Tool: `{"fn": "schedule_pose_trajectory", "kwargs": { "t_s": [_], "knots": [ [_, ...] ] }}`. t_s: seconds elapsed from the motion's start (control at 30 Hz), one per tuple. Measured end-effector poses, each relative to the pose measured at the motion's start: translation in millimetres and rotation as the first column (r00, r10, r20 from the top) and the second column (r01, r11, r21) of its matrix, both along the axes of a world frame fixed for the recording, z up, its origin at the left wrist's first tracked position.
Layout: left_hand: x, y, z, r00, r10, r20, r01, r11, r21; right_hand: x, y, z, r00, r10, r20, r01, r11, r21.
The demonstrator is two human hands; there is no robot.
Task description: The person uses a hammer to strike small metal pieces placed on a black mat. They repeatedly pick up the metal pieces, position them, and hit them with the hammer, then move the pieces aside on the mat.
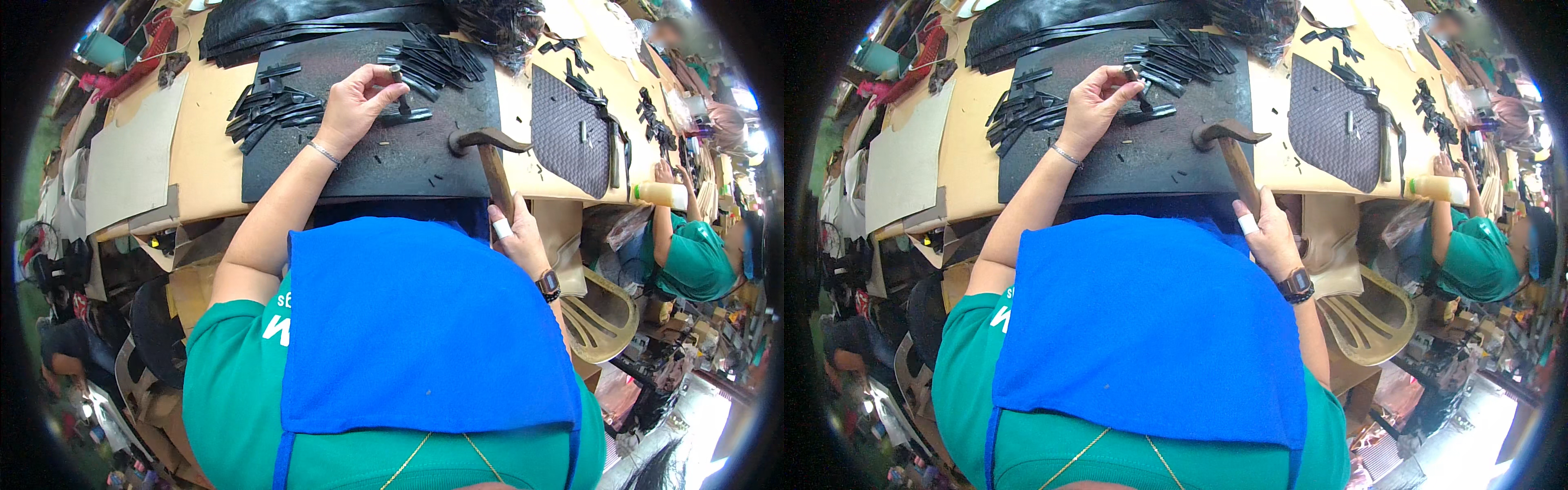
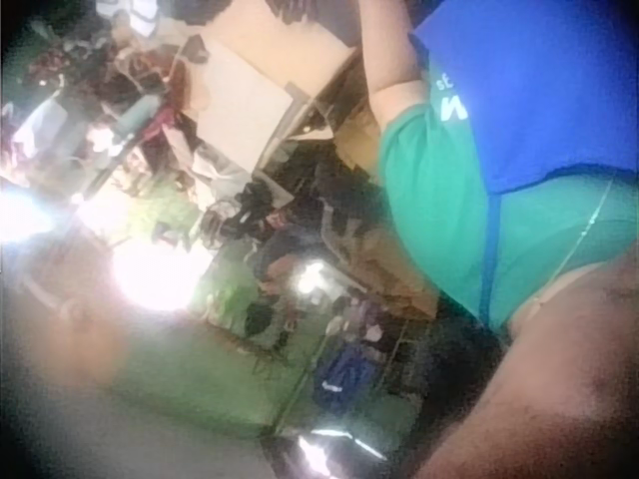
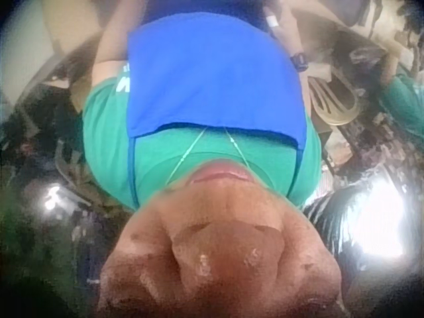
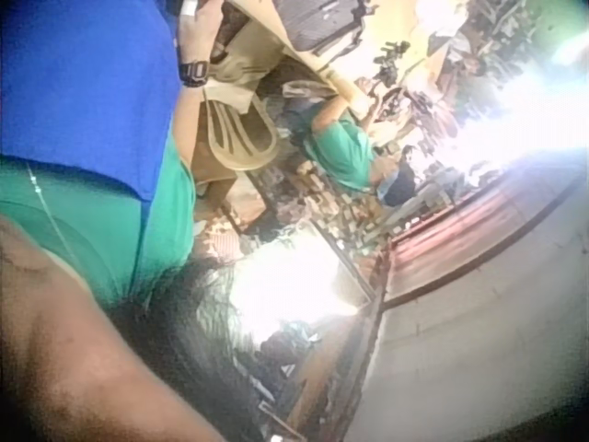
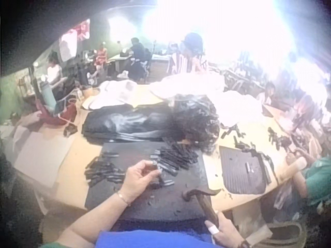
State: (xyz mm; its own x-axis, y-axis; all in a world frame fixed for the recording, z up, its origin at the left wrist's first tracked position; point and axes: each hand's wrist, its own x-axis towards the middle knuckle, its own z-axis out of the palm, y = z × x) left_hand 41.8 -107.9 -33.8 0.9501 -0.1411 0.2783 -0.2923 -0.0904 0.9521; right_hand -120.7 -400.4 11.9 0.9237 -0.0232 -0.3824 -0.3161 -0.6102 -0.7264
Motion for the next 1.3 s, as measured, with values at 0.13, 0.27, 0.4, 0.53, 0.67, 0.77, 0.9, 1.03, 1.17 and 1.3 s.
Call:
{"fn": "schedule_pose_trajectory", "kwargs": {
  "t_s": [0.13, 0.27, 0.4, 0.53, 0.67, 0.77, 0.9, 1.03, 1.17, 1.3],
  "knots": [
    [-2, -4, 1, 0.999, 0.014, 0.05, -0.014, 1.0, 0.004, -2, -6, -13, 0.984, 0.056, 0.171, -0.058, 0.998, 0.009],
    [-3, -6, 3, 0.997, 0.041, 0.066, -0.042, 0.999, 0.021, -2, -4, -8, 0.996, 0.019, 0.091, -0.019, 1.0, -0.008],
    [-4, -6, 5, 0.997, 0.031, 0.071, -0.035, 0.998, 0.054, -3, -5, -13, 0.992, 0.023, 0.123, -0.025, 1.0, 0.014],
    [-5, -5, 5, 0.996, 0.017, 0.084, -0.022, 0.998, 0.059, -2, -5, -11, 0.996, 0.019, 0.09, -0.021, 1.0, 0.016],
    [-5, -7, 4, 0.994, 0.013, 0.108, -0.023, 0.995, 0.092, -2, -7, -12, 0.992, 0.049, 0.117, -0.046, 0.999, -0.023],
    [-6, -9, 5, 0.986, -0.014, 0.168, -0.008, 0.992, 0.128, 0, -8, -11, 0.986, 0.076, 0.149, -0.07, 0.997, -0.045],
    [-7, -10, 4, 0.972, -0.044, 0.233, 0.001, 0.983, 0.182, 13, -11, 16, 0.989, 0.09, 0.122, -0.083, 0.995, -0.059],
    [-5, -12, 1, 0.957, -0.043, 0.286, -0.009, 0.984, 0.18, 39, -4, 82, 0.927, -0.019, 0.374, -0.012, 0.997, 0.081],
    [-6, -10, 3, 0.95, -0.037, 0.311, -0.031, 0.977, 0.209, 80, 27, 144, 0.589, -0.235, 0.773, -0.55, 0.584, 0.597],
    [-5, -16, 2, 0.947, -0.057, 0.315, -0.01, 0.978, 0.21, 83, 11, 82, 0.82, 0.04, 0.571, -0.303, 0.877, 0.373]
  ]
}}
